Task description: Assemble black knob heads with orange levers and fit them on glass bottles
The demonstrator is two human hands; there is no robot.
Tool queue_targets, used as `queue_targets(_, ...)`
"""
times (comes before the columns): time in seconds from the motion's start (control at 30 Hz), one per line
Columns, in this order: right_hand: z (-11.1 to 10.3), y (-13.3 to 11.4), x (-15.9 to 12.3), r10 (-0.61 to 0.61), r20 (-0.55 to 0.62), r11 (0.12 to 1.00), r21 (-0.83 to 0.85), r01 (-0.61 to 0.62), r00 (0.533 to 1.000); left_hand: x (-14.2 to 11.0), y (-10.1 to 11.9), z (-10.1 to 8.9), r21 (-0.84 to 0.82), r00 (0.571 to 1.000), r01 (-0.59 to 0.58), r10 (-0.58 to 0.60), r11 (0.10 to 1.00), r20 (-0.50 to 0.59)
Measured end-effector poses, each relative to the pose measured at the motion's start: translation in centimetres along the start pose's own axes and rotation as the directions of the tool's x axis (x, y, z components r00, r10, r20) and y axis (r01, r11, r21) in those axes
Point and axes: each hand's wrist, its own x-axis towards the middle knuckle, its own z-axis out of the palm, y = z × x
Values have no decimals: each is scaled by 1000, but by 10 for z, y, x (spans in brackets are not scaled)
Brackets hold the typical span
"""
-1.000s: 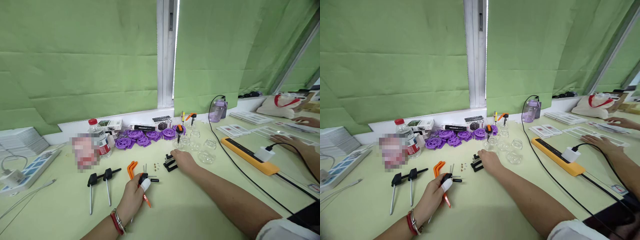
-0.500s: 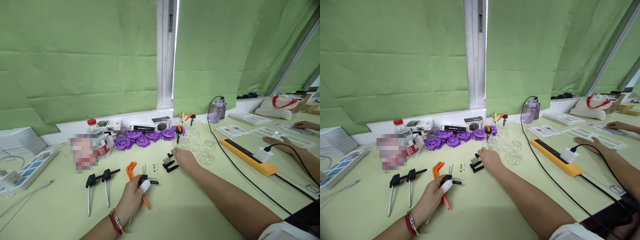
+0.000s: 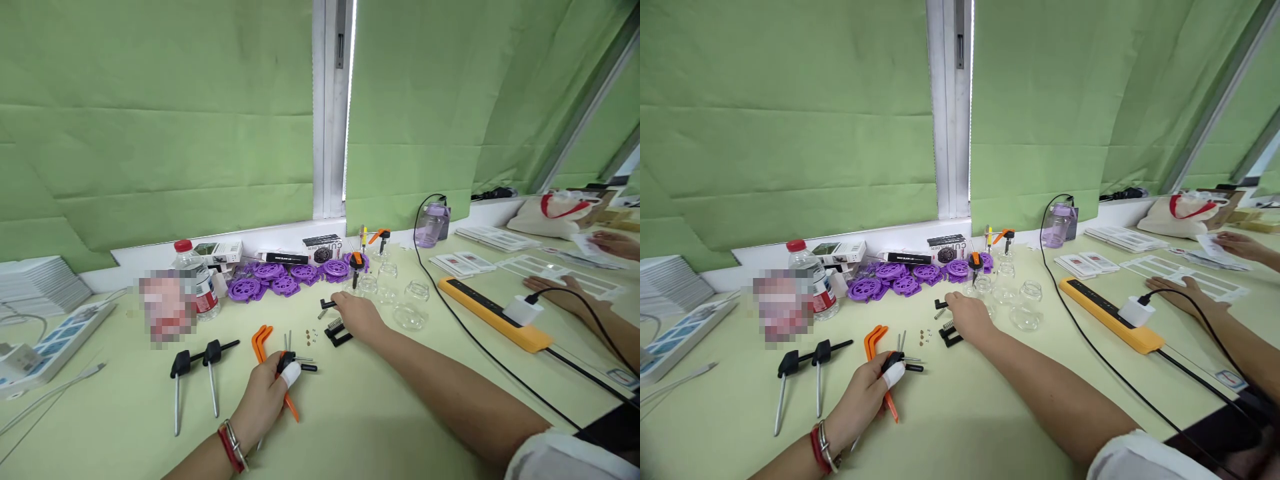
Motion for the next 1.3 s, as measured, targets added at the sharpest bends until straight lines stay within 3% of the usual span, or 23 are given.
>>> queue_targets(0.17,17,-11,40,-112,52,939,333,89,992,-1,1,1,-26,1000,9,-10,1000,-10)
queue_targets(0.3,39,-12,58,-104,110,914,403,51,988,-1,0,1,-57,997,73,-73,996,12)
queue_targets(0.43,50,-7,55,-89,136,883,469,15,987,0,1,0,-51,997,77,-77,996,10)
queue_targets(0.73,40,0,37,-114,166,840,542,6,980,3,-3,-2,-9,1000,-7,7,1000,-6)
queue_targets(0.97,42,-9,43,-138,174,812,584,10,975,1,0,-1,-23,1000,21,-22,1000,-5)
queue_targets(1.3,26,5,42,-163,229,794,608,-11,960,2,0,-3,-33,1000,16,-15,999,23)
